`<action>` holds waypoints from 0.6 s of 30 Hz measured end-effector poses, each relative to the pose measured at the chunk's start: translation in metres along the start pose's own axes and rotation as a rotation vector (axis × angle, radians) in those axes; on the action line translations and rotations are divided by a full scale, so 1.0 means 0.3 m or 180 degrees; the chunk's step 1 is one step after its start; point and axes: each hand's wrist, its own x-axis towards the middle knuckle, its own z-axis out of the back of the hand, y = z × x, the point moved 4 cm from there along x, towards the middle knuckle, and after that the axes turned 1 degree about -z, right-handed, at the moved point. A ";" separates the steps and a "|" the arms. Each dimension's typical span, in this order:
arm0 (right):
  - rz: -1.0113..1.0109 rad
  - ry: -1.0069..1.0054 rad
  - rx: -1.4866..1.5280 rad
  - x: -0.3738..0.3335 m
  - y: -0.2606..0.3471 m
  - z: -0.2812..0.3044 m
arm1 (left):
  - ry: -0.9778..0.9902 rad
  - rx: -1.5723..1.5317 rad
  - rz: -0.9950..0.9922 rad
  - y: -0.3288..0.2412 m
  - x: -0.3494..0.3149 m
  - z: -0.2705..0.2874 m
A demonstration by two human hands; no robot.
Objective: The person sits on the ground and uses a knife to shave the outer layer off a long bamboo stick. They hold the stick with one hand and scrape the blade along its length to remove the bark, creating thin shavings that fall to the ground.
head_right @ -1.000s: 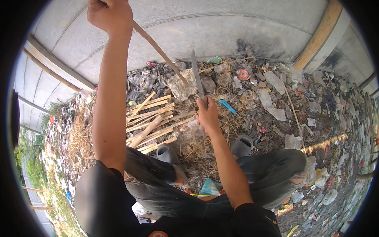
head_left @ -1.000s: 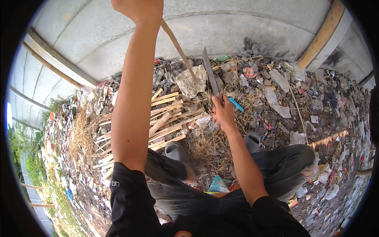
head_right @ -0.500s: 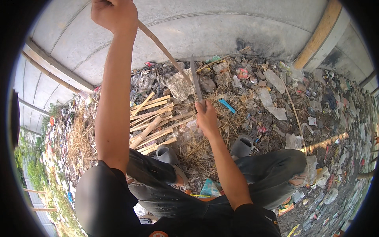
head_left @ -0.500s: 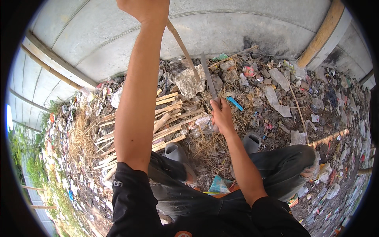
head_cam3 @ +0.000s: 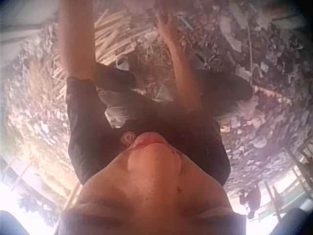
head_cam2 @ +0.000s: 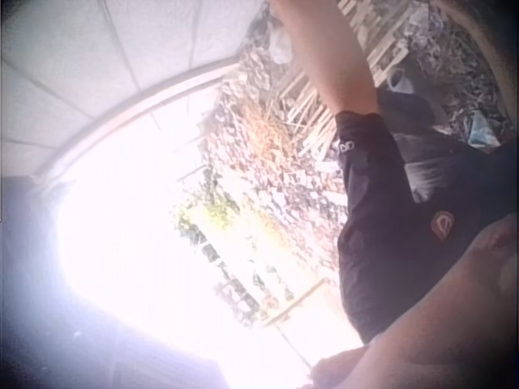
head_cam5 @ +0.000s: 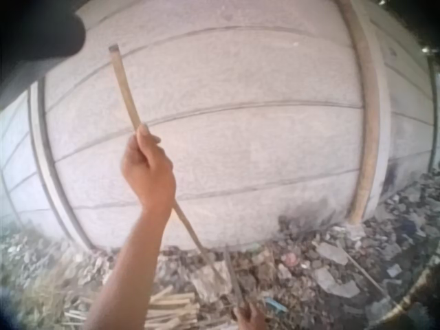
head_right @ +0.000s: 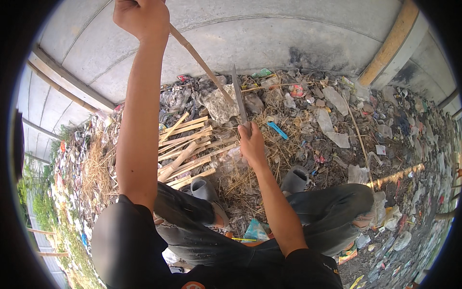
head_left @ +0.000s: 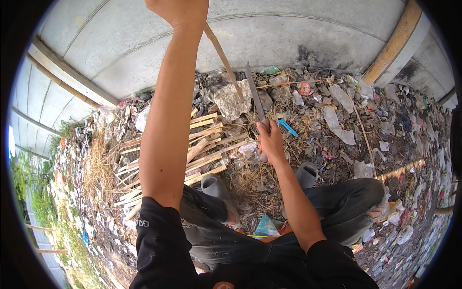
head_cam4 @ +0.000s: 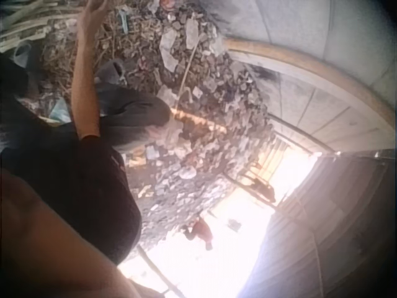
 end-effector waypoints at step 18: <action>0.1417 -0.0438 -0.0901 0.072 -0.218 -0.146 | 0.0053 -0.0325 0.0252 0.107 0.092 0.019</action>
